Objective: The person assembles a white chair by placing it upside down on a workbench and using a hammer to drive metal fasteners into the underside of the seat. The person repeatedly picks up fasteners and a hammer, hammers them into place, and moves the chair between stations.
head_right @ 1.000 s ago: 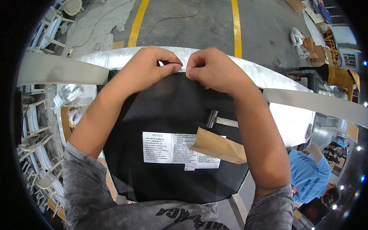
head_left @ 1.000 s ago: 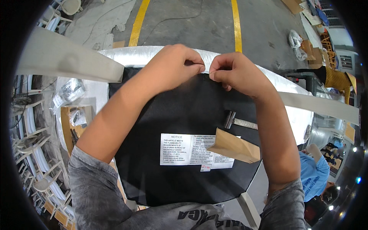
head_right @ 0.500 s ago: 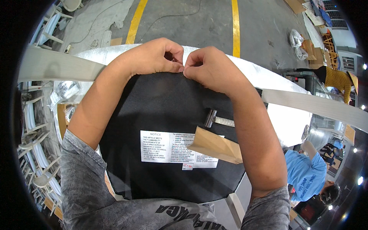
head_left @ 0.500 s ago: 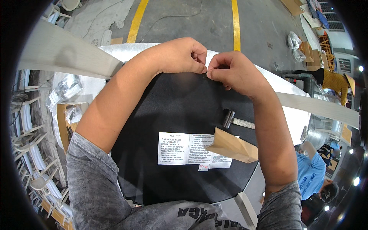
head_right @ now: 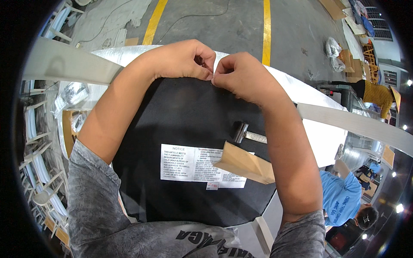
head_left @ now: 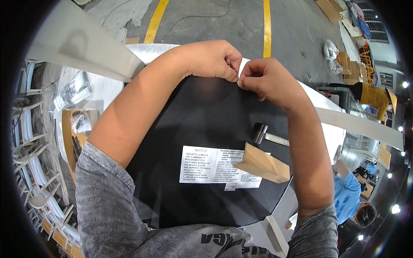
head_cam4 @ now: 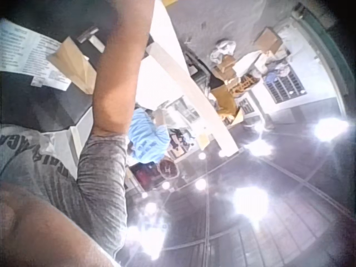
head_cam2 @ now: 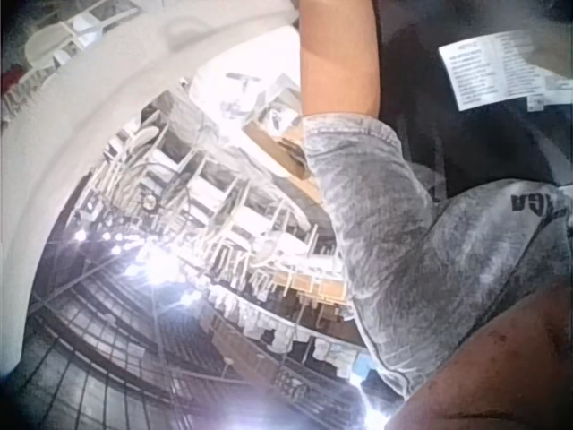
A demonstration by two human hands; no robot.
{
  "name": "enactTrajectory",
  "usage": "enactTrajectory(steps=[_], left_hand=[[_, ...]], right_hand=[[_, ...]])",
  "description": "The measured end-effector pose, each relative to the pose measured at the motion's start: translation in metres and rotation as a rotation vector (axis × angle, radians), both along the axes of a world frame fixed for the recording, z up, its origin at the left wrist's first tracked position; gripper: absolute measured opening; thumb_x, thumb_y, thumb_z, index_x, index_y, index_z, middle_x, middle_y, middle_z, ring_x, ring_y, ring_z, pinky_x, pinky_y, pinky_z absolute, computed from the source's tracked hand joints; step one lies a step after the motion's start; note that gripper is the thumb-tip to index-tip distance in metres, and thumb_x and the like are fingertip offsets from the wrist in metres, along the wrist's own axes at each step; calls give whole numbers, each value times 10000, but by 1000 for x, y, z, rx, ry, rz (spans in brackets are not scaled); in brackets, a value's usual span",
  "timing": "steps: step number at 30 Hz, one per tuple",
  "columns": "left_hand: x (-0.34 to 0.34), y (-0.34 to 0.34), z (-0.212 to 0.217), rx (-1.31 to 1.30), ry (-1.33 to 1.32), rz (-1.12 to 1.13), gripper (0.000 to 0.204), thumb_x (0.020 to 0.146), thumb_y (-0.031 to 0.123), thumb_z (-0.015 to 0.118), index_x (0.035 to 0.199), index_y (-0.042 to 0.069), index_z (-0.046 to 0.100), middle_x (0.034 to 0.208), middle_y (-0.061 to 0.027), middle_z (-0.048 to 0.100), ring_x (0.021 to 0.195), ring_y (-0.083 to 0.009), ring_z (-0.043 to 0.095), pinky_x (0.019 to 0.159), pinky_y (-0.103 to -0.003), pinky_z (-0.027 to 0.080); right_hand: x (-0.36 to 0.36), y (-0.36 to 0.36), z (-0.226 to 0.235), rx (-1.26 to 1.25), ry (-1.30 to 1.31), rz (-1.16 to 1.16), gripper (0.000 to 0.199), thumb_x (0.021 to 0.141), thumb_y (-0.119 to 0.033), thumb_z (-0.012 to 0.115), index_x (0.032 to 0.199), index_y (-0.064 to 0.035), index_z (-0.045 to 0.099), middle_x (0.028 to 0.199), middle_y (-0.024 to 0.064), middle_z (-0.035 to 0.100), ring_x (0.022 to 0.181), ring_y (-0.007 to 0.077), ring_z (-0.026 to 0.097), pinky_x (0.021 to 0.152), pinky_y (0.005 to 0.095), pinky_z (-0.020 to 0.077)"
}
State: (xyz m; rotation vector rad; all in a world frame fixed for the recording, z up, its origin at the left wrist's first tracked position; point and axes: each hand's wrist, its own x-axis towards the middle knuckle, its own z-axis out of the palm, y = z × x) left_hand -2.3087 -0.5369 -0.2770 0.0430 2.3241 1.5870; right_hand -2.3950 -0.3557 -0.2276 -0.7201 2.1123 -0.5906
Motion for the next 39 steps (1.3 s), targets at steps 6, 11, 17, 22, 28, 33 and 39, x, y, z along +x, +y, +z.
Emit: enactTrajectory(steps=[6, 11, 17, 22, 28, 33, 39], left_hand=[[-4, -2, -4, 21, 13, -18, 80, 830, 113, 745, 883, 58, 721, 775, -5, 668, 740, -120, 591, 723, -284, 475], [-5, 0, 3, -2, 12, -43, 101, 824, 137, 739, 878, 55, 715, 768, 0, 661, 734, -119, 585, 711, -285, 468], [-4, 1, 3, -41, 22, -26, 96, 822, 132, 730, 869, 51, 710, 765, -9, 660, 732, -126, 588, 712, -288, 468], [-7, 1, -1, -68, 26, -48, 97, 820, 125, 732, 855, 39, 704, 762, -25, 659, 737, -127, 590, 711, -289, 468], [-7, 3, 2, -73, 12, -44, 96, 825, 115, 726, 834, 30, 685, 762, -20, 648, 756, -120, 575, 724, -285, 463], [-7, 1, 2, -61, -26, -54, 100, 830, 118, 730, 827, 33, 677, 765, -7, 640, 771, -112, 568, 744, -279, 459], [-5, 2, 2, -95, 15, -17, 107, 837, 122, 727, 829, 31, 671, 769, -8, 639, 776, -113, 569, 762, -273, 462]], right_hand=[[0, -7, 3, 38, -7, 5, 174, 827, -168, 736, 854, 0, 704, 690, 44, 632, 605, 143, 582, 564, 278, 494], [-1, -6, 4, 44, -21, 2, 157, 840, -138, 734, 876, 13, 715, 696, 54, 644, 591, 139, 582, 559, 278, 488], [2, -1, 6, -40, -39, -4, 157, 875, -115, 715, 874, 41, 701, 699, 65, 654, 558, 136, 562, 551, 287, 473], [3, 34, 21, -79, 176, 58, 169, 863, -128, 717, 876, 37, 686, 725, 97, 662, 643, 194, 607, 629, 330, 493], [37, 145, 33, 44, 609, 398, 253, 797, -120, 773, 974, -26, 619, 862, 133, 629, 743, 326, 640, 674, 417, 496], [55, 159, 25, 102, 518, 252, 269, 830, -90, 744, 1044, -41, 590, 895, 137, 622, 779, 353, 655, 688, 434, 513], [79, 119, 14, -178, 533, -117, 292, 926, -101, 656, 1201, -49, 573, 973, 174, 652, 879, 371, 678, 762, 409, 539]])
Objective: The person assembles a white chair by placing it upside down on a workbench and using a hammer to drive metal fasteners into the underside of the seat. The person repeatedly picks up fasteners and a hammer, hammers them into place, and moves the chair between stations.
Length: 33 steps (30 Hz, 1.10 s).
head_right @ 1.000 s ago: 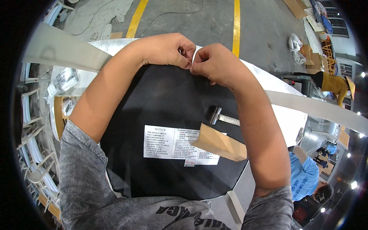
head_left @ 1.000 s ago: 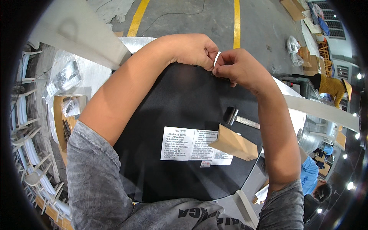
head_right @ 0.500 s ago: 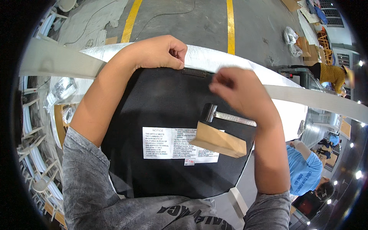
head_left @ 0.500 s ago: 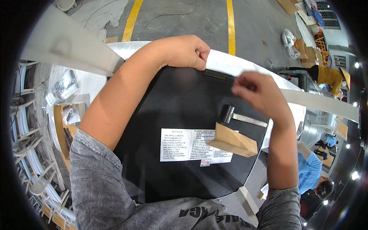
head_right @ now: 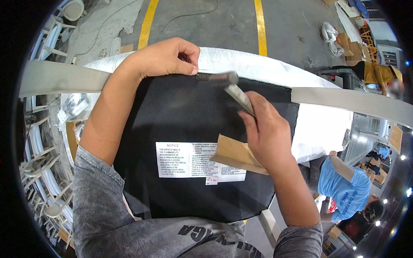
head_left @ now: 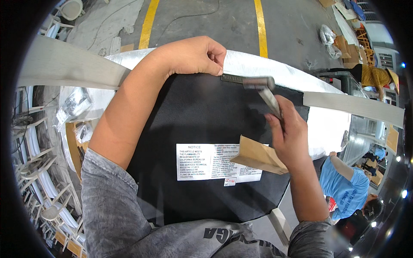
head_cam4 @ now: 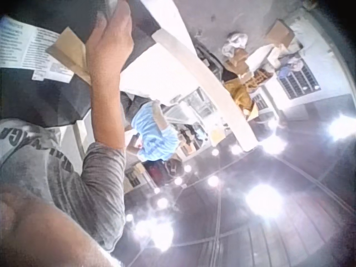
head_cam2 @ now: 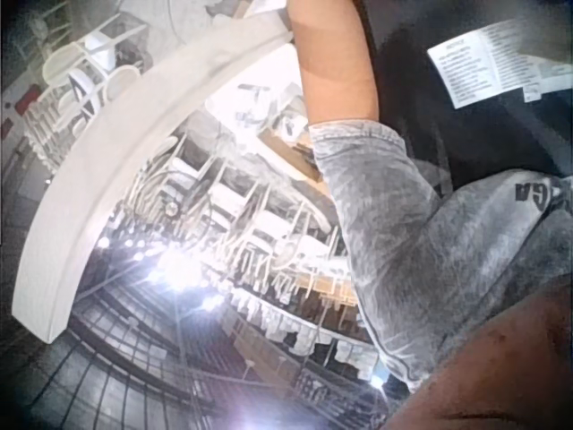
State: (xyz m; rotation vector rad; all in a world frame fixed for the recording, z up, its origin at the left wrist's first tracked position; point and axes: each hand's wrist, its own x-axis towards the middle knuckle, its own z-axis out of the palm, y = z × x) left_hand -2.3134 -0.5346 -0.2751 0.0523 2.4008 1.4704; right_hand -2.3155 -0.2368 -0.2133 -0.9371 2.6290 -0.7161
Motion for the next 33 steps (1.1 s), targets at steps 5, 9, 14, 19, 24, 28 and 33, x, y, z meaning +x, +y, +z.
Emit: enactTrajectory(steps=[5, 9, 14, 19, 24, 28, 33], left_hand=[[-3, -3, 1, 36, 9, -55, 113, 833, 125, 728, 831, 27, 671, 756, -14, 629, 764, -122, 567, 746, -280, 457], [-3, -2, -1, 21, 2, -40, 104, 824, 119, 726, 825, 28, 675, 735, -13, 621, 737, -120, 560, 721, -285, 454], [-2, -2, 1, 68, -6, -39, 92, 820, 117, 724, 817, 34, 685, 723, -12, 626, 719, -119, 566, 705, -292, 459], [-1, 0, 0, 3, -10, -8, 76, 819, 113, 722, 811, 42, 697, 726, -17, 639, 716, -122, 575, 702, -290, 464], [0, 0, 0, 22, -5, 2, 79, 819, 120, 720, 801, 46, 697, 728, -20, 645, 715, -126, 577, 707, -292, 465], [0, -1, 0, 30, 26, -20, 85, 817, 117, 719, 795, 41, 688, 720, -15, 637, 710, -124, 574, 700, -293, 463], [2, 0, 2, -10, 5, 13, 88, 812, 110, 717, 791, 34, 677, 705, -11, 620, 706, -118, 566, 688, -293, 458]], right_hand=[[0, -20, -14, -29, 162, 80, 308, 970, -109, 589, 1274, -62, 571, 970, 170, 648, 844, 372, 665, 748, 435, 531], [3, -27, -14, -49, 177, 81, 308, 976, -103, 572, 1282, -67, 570, 966, 171, 638, 837, 377, 653, 735, 443, 526], [1, -22, -28, -46, 181, 92, 310, 986, -107, 561, 1295, -71, 563, 968, 171, 635, 839, 371, 655, 735, 427, 532], [6, -19, -29, -60, 221, 72, 336, 987, -104, 562, 1322, -80, 547, 959, 164, 635, 806, 352, 658, 714, 421, 536], [7, -25, -30, 64, 159, 104, 364, 965, -61, 581, 1328, -77, 548, 951, 164, 638, 775, 337, 662, 697, 403, 535], [12, -20, -32, -306, 280, 64, 386, 933, -23, 603, 1311, -91, 569, 938, 168, 639, 778, 355, 657, 703, 385, 535], [11, -25, -38, 8, 238, 100, 376, 943, -27, 588, 1312, -87, 550, 941, 168, 636, 805, 371, 660, 709, 401, 538]])
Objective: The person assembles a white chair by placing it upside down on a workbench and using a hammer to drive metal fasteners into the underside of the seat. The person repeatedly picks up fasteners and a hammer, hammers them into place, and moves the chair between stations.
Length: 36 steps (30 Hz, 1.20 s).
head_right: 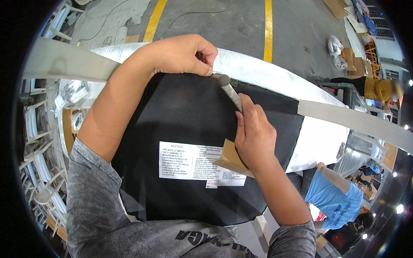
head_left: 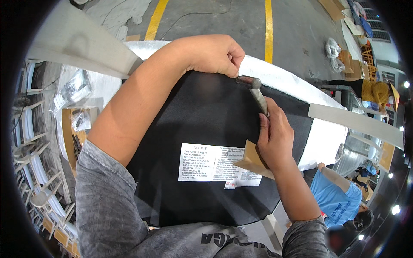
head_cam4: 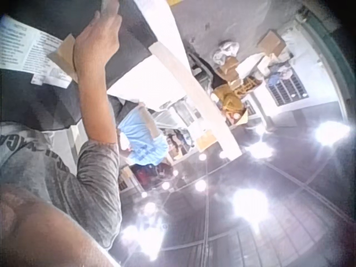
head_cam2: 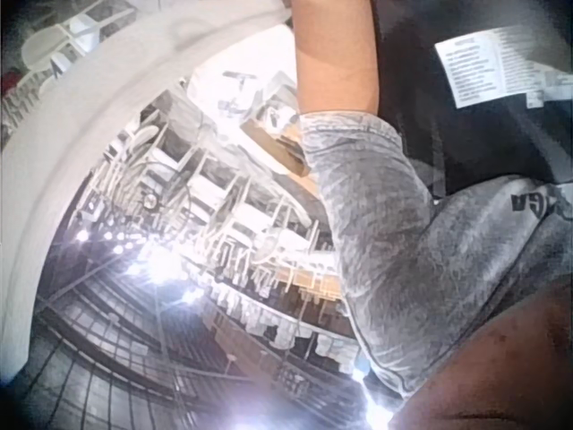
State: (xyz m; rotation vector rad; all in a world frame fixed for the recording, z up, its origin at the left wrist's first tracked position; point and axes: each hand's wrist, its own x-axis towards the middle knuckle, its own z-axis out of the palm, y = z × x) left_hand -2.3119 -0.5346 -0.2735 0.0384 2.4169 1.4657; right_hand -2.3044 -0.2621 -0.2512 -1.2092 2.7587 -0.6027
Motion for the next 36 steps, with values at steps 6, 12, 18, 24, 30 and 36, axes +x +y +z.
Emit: enactTrajectory(steps=[6, 12, 18, 24, 30, 36], left_hand=[[-1, 2, 0, 29, -15, -5, 73, 814, 97, 707, 792, 35, 676, 714, -19, 635, 706, -117, 572, 687, -289, 458], [-2, -2, -5, 56, 11, -32, 65, 811, 99, 710, 786, 44, 687, 717, -10, 638, 701, -112, 567, 687, -282, 451], [-5, -1, -5, 92, -66, 11, 58, 780, 103, 722, 779, 51, 696, 729, -1, 641, 703, -109, 562, 684, -274, 434], [-6, -2, -7, 92, -16, -17, 68, 766, 113, 719, 776, 50, 697, 719, -10, 628, 699, -112, 556, 676, -277, 431], [-5, 0, -1, 25, -46, 2, 88, 759, 129, 719, 779, 48, 693, 710, -17, 626, 692, -122, 554, 668, -292, 431], [-3, 0, -1, 43, -22, -2, 98, 756, 140, 719, 778, 49, 689, 707, -16, 620, 690, -123, 551, 669, -293, 432]], right_hand=[[-1, 11, -6, -163, 29, -5, 341, 976, -70, 575, 1315, -85, 548, 969, 175, 645, 805, 353, 671, 726, 411, 538], [-5, -6, 11, -26, -250, -145, 324, 1022, -157, 531, 1334, -70, 544, 995, 202, 673, 866, 369, 688, 785, 421, 536], [-20, -4, 18, 28, -247, -89, 337, 1007, -150, 555, 1327, -47, 585, 1070, 225, 692, 958, 377, 693, 838, 404, 539], [-22, -4, 18, -48, -202, -49, 344, 992, -115, 567, 1328, -43, 588, 1122, 216, 689, 985, 365, 693, 847, 389, 538], [-16, -3, 18, -90, -166, -64, 322, 997, -110, 564, 1310, -39, 585, 1097, 209, 689, 960, 361, 692, 840, 383, 535], [-12, -1, 17, -75, -267, -118, 326, 998, -107, 561, 1317, -44, 576, 1075, 210, 684, 941, 374, 685, 844, 374, 528]])
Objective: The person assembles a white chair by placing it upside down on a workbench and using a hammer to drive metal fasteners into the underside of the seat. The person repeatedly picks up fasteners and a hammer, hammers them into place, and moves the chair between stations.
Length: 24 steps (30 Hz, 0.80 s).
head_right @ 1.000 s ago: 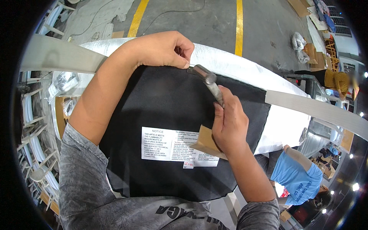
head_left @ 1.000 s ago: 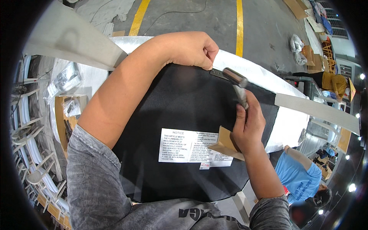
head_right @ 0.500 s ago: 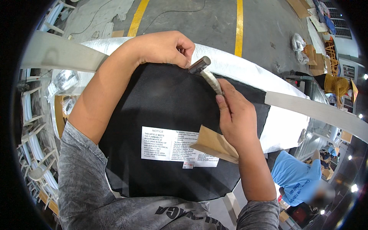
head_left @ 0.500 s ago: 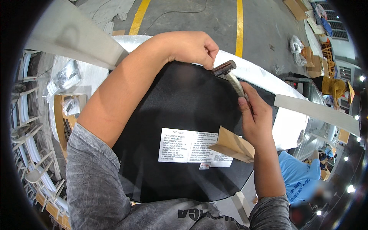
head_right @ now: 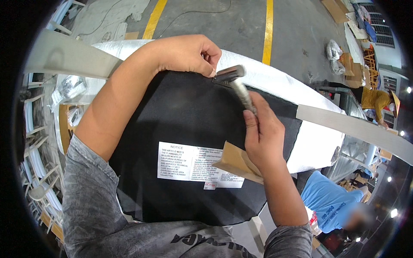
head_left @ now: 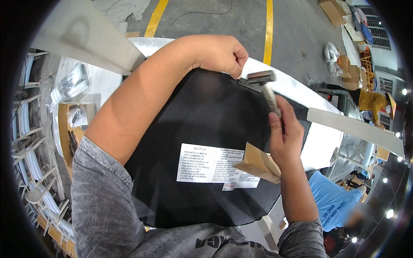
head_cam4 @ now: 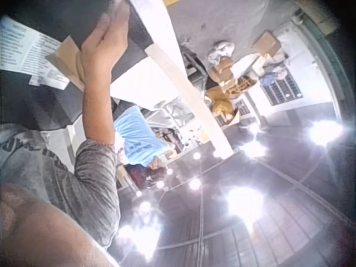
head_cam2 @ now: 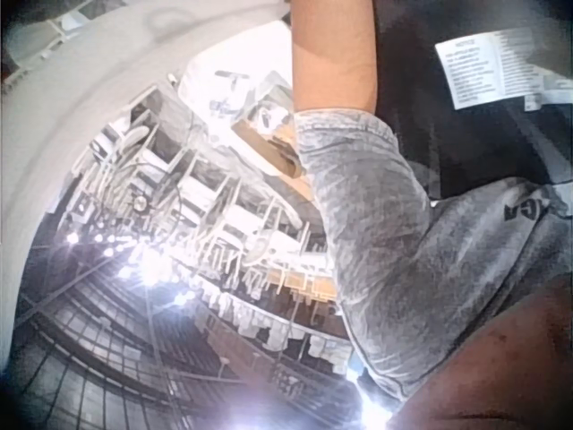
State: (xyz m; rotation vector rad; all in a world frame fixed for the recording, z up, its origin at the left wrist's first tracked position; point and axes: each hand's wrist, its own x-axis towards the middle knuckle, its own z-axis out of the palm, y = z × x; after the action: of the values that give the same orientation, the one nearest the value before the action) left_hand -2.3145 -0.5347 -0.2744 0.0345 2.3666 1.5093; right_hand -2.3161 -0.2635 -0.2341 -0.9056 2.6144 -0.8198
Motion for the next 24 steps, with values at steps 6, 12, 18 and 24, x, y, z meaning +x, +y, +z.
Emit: enactTrajectory(steps=[6, 12, 18, 24], left_hand=[[0, 0, -3, 6, -10, 2, 99, 761, 140, 723, 778, 48, 689, 707, -17, 620, 692, -124, 551, 670, -297, 432], [-1, -1, -3, -6, -12, -3, 89, 771, 124, 734, 784, 47, 692, 713, -16, 626, 691, -123, 552, 667, -291, 429], [-1, -2, 0, -11, -6, 8, 99, 788, 116, 751, 805, 30, 704, 735, -25, 651, 715, -125, 583, 697, -294, 460], [4, -10, 1, 18, -8, -22, 120, 797, 116, 754, 872, 23, 739, 806, -48, 704, 769, -137, 633, 746, -292, 489]], right_hand=[[-2, 2, -7, 19, 30, 44, 331, 998, -100, 562, 1324, -47, 566, 1069, 213, 683, 932, 365, 690, 829, 381, 532], [2, -2, -3, 97, 30, 88, 335, 997, -88, 568, 1329, -47, 576, 1122, 211, 682, 974, 322, 706, 832, 389, 540], [2, 16, -8, -251, 176, -103, 346, 1001, -103, 585, 1333, -7, 574, 1116, 197, 683, 952, 269, 696, 836, 353, 538], [4, 0, -8, 33, 204, 133, 386, 955, -28, 614, 1330, 36, 552, 1065, 195, 685, 886, 294, 701, 819, 361, 551]])
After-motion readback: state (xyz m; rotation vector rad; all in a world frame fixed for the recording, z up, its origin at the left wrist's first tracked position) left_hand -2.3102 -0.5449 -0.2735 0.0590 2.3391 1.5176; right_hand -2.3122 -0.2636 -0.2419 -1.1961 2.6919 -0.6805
